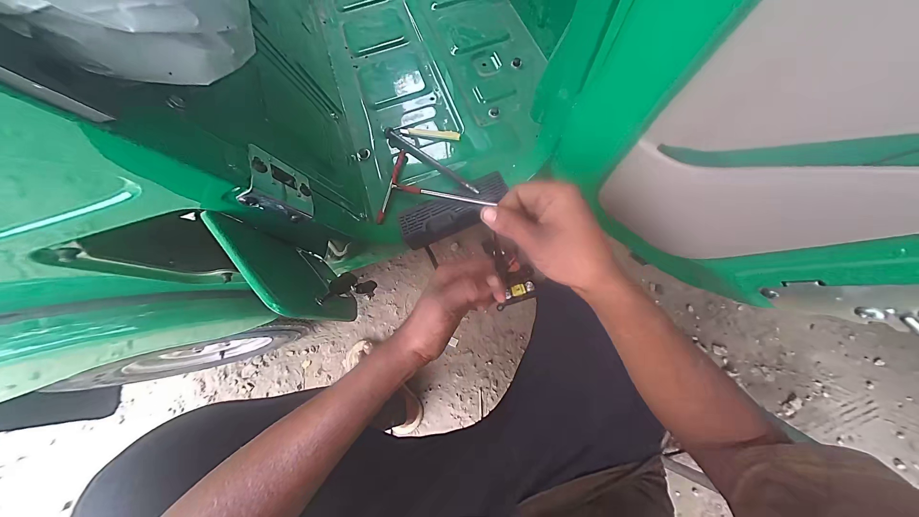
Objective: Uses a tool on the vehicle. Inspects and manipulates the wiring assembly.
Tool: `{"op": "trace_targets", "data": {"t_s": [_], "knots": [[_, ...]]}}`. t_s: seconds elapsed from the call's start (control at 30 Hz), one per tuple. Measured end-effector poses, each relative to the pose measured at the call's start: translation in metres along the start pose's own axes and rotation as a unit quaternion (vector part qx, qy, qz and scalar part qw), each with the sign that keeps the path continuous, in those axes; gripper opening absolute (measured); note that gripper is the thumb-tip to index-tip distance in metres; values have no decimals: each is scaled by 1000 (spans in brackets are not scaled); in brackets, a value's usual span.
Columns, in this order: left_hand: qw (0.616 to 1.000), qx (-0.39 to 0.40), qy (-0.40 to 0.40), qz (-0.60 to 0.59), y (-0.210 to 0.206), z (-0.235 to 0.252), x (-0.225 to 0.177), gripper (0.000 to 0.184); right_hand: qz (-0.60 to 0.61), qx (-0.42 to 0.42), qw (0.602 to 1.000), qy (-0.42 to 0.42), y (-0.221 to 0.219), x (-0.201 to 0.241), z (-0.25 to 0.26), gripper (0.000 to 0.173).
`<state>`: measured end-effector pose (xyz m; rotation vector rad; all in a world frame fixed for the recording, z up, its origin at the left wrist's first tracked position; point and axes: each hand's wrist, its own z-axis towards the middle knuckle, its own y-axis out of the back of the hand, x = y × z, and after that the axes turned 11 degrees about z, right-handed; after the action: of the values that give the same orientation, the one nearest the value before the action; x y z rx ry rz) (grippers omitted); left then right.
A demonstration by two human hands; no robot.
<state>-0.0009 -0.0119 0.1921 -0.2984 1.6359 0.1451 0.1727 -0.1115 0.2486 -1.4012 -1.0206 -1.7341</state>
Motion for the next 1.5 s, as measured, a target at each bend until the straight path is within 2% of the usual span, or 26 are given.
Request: {"op": "trace_targets", "data": {"t_s": [0.07,0.13,0.2,0.27,0.33,0.43,0.5,0.57,0.63,0.77,0.9,1.0,1.13,1.2,1.27,1.33,1.5], "knots": [[998,-50,12,41,-6,-3,-2,25,25,12,1000,4,-4,-10,1,25],[994,-89,22,52,-6,-4,-5,26,90,18,996,20,-4,-22,4,24],[994,-94,27,45,-1,-5,-8,31,132,16,990,51,-1,-32,3,35],[995,-88,23,47,4,-8,-8,36,83,29,993,79,6,-40,0,45],[995,-78,14,55,5,-9,-8,37,11,83,992,94,14,-46,-1,41],[996,-57,5,69,7,-9,-8,37,34,197,978,56,18,-45,0,42],[996,-50,15,78,9,-9,-9,39,97,222,970,-4,16,-44,-2,49],[994,-60,12,91,9,-9,-9,39,133,215,966,-47,17,-40,-6,54],[990,-76,-1,118,11,-8,-12,40,112,203,971,-51,20,-39,-6,56],[980,-100,-16,174,15,-7,-16,41,37,191,981,-21,20,-36,-12,20],[973,-131,3,189,13,-6,-21,41,-70,168,983,7,15,-23,-22,9],[976,-142,43,157,13,-6,-23,38,-165,120,973,110,7,-18,-35,5],[969,-176,162,61,16,-4,-25,26,-245,94,929,261,-4,-26,-43,14],[961,-186,202,32,19,-3,-24,22,-250,85,915,306,-7,-35,-43,14],[959,-180,218,-2,24,-6,-24,12,-222,66,916,326,-9,-42,-43,12],[962,-172,209,-21,31,-9,-26,21,-180,46,930,317,-10,-45,-42,10],[933,-233,268,-66,33,-9,-31,15,-112,41,949,291,-16,-48,-43,7]]}}
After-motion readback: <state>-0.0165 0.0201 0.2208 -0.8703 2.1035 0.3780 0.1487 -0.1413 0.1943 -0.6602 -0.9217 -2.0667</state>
